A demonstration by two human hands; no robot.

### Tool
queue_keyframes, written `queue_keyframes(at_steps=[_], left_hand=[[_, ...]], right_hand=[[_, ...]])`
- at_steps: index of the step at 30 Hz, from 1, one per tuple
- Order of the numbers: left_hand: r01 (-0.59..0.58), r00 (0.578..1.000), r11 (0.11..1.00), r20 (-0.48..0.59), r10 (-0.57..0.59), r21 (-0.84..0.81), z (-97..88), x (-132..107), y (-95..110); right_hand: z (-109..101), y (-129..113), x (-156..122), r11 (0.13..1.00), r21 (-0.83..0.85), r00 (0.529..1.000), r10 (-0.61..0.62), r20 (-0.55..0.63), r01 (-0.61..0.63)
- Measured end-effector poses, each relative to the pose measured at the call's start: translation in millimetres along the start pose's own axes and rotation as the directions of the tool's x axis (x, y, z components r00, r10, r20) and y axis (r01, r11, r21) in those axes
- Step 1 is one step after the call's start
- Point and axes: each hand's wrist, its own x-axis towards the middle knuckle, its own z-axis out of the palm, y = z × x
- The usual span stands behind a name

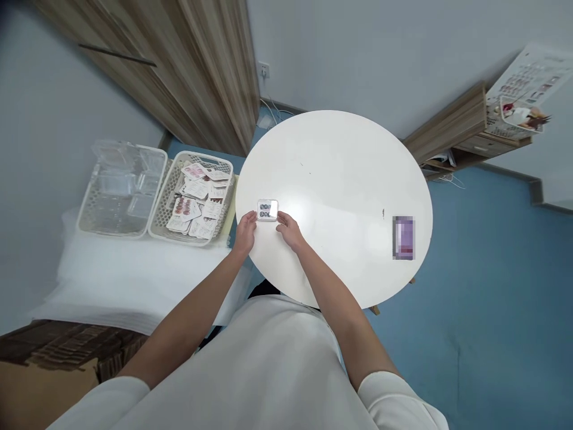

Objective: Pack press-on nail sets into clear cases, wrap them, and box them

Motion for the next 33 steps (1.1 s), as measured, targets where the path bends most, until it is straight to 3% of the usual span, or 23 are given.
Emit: queue_keyframes(at_steps=[6, 12, 16, 20, 27, 30, 33], left_hand=[[-0.06, 0.989, 0.998, 0.137, 0.054, 0.034, 45.7, -45.1, 4.5], [-0.101, 0.939, 0.98, 0.342, 0.037, 0.172, 103.1, -99.6, -0.3], [-0.128, 0.909, 0.95, 0.417, -0.003, 0.284, 133.8, -125.6, -7.8], [-0.141, 0.909, 0.911, 0.415, -0.037, 0.388, 151.1, -142.3, -18.9], [-0.153, 0.94, 0.817, 0.338, -0.055, 0.556, 161.1, -160.9, -29.1], [-0.233, 0.941, 0.723, 0.339, -0.002, 0.651, 160.7, -164.7, -27.1], [-0.36, 0.916, 0.575, 0.394, 0.069, 0.735, 154.9, -166.4, -24.0]], right_hand=[[-58.4, 14.0, -51.3, 0.988, -0.117, 0.992, -0.109, -0.066, 0.1], [-132.1, 52.4, -116.2, 0.955, -0.271, 0.975, -0.164, -0.148, 0.12], [-165.2, 78.5, -141.6, 0.906, -0.407, 0.968, -0.195, -0.159, 0.116], [-180.8, 96.3, -151.3, 0.86, -0.495, 0.967, -0.217, -0.135, 0.124], [-186.9, 109.5, -152.2, 0.778, -0.604, 0.976, -0.216, 0.004, 0.174], [-187.2, 111.0, -155.0, 0.713, -0.67, 0.96, -0.28, 0.001, 0.208], [-186.2, 112.6, -159.1, 0.557, -0.785, 0.93, -0.362, 0.064, 0.271]])
